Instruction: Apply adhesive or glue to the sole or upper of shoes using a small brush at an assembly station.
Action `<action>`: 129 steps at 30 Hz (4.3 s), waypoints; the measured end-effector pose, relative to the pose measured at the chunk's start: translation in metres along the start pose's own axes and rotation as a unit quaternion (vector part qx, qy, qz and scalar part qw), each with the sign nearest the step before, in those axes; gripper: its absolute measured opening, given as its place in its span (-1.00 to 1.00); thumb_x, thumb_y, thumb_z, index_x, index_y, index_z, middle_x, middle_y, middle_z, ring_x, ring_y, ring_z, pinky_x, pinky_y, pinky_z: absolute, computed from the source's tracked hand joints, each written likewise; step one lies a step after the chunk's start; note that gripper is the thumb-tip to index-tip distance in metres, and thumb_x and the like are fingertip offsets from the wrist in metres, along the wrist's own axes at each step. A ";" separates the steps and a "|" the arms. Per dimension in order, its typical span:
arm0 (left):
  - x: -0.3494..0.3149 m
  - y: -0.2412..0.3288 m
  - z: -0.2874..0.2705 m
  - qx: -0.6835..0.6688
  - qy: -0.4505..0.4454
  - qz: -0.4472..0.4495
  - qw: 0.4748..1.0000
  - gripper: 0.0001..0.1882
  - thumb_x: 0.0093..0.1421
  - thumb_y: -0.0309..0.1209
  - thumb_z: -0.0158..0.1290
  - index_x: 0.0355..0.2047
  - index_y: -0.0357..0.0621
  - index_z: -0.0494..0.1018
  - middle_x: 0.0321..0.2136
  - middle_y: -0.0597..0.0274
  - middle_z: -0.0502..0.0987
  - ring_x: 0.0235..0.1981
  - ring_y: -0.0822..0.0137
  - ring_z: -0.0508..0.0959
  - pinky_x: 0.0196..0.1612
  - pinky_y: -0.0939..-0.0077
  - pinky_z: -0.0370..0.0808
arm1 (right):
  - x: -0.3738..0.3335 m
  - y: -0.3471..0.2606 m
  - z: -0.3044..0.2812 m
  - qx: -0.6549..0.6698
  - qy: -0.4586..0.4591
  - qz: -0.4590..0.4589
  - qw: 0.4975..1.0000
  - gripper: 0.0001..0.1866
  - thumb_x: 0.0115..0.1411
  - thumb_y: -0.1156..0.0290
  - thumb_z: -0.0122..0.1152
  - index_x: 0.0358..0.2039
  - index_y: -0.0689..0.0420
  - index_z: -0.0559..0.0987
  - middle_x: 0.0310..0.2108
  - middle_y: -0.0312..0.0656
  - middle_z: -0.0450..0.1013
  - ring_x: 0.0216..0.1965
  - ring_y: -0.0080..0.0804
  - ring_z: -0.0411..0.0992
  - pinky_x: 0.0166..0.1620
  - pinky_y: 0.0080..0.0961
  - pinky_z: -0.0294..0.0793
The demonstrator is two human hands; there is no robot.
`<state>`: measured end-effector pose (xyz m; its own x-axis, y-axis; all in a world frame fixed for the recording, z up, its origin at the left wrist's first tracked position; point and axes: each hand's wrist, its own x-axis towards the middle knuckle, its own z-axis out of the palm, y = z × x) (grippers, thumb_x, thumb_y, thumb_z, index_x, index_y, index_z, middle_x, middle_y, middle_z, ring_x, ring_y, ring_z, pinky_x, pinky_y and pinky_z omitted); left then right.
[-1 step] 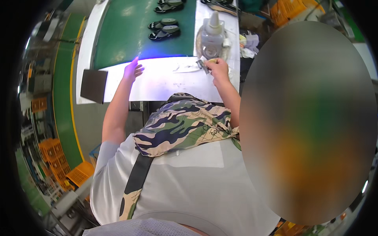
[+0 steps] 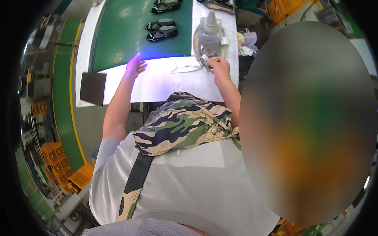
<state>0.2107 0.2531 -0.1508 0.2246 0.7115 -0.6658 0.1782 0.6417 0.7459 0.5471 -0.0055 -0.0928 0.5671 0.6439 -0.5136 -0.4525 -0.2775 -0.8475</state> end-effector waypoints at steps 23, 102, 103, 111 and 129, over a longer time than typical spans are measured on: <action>0.160 0.058 0.159 -0.200 0.013 -0.235 0.951 -0.41 0.16 -0.34 0.12 0.14 -0.25 0.16 0.09 -0.28 0.29 0.03 -0.35 0.44 0.08 -0.28 0.44 | 0.071 0.000 0.034 -0.627 0.149 -0.300 0.703 -0.90 -0.06 0.47 0.17 -0.49 0.02 0.62 -0.40 -0.26 0.50 -0.23 -0.21 0.44 -0.17 -0.20 0.29; -0.341 -0.013 -0.086 0.353 0.131 0.245 0.893 -0.32 -0.32 -0.38 0.37 -0.09 -0.27 0.48 -0.29 -0.07 0.60 -0.27 0.07 0.61 -0.12 0.33 0.51 | -0.149 -0.044 0.319 -0.110 -0.592 -0.277 0.749 -0.81 0.01 0.53 0.40 -0.43 0.23 0.51 -0.47 -0.35 0.46 -0.45 -0.68 0.34 -0.38 -0.68 0.38; -0.345 -0.018 -0.096 0.348 0.140 0.243 0.895 -0.32 -0.32 -0.38 0.37 -0.09 -0.27 0.48 -0.29 -0.07 0.60 -0.27 0.07 0.61 -0.12 0.33 0.51 | -0.153 -0.038 0.327 -0.113 -0.593 -0.291 0.742 -0.82 0.01 0.54 0.39 -0.44 0.23 0.50 -0.45 -0.32 0.49 -0.43 -0.67 0.36 -0.36 -0.66 0.40; -0.382 -0.069 -0.153 0.059 0.094 0.236 0.965 -0.35 -0.21 -0.42 0.41 -0.06 -0.34 0.46 -0.22 0.20 0.58 -0.20 0.33 0.52 0.00 0.44 0.44 | -0.205 0.014 0.377 -0.129 -0.661 -0.283 0.683 -0.82 0.00 0.59 0.35 -0.49 0.21 0.47 -0.38 -0.23 0.53 -0.34 -0.60 0.42 -0.22 -0.59 0.43; -0.446 -0.157 -0.209 -0.376 0.184 0.195 0.887 -0.56 0.02 -0.51 0.25 -0.07 -0.31 0.42 -0.21 0.10 0.58 -0.21 0.25 0.62 -0.04 0.28 0.57 | -0.276 0.085 0.405 -0.190 -0.829 -0.071 0.521 -0.80 0.00 0.62 0.34 -0.49 0.18 0.44 -0.33 -0.21 0.52 -0.31 -0.60 0.40 -0.22 -0.62 0.39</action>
<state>-0.1176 -0.1051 0.0254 -0.2231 0.8776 -0.4243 -0.5653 0.2381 0.7897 0.0732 0.0820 0.0315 -0.9409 0.3196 0.1124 -0.1387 -0.0608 -0.9885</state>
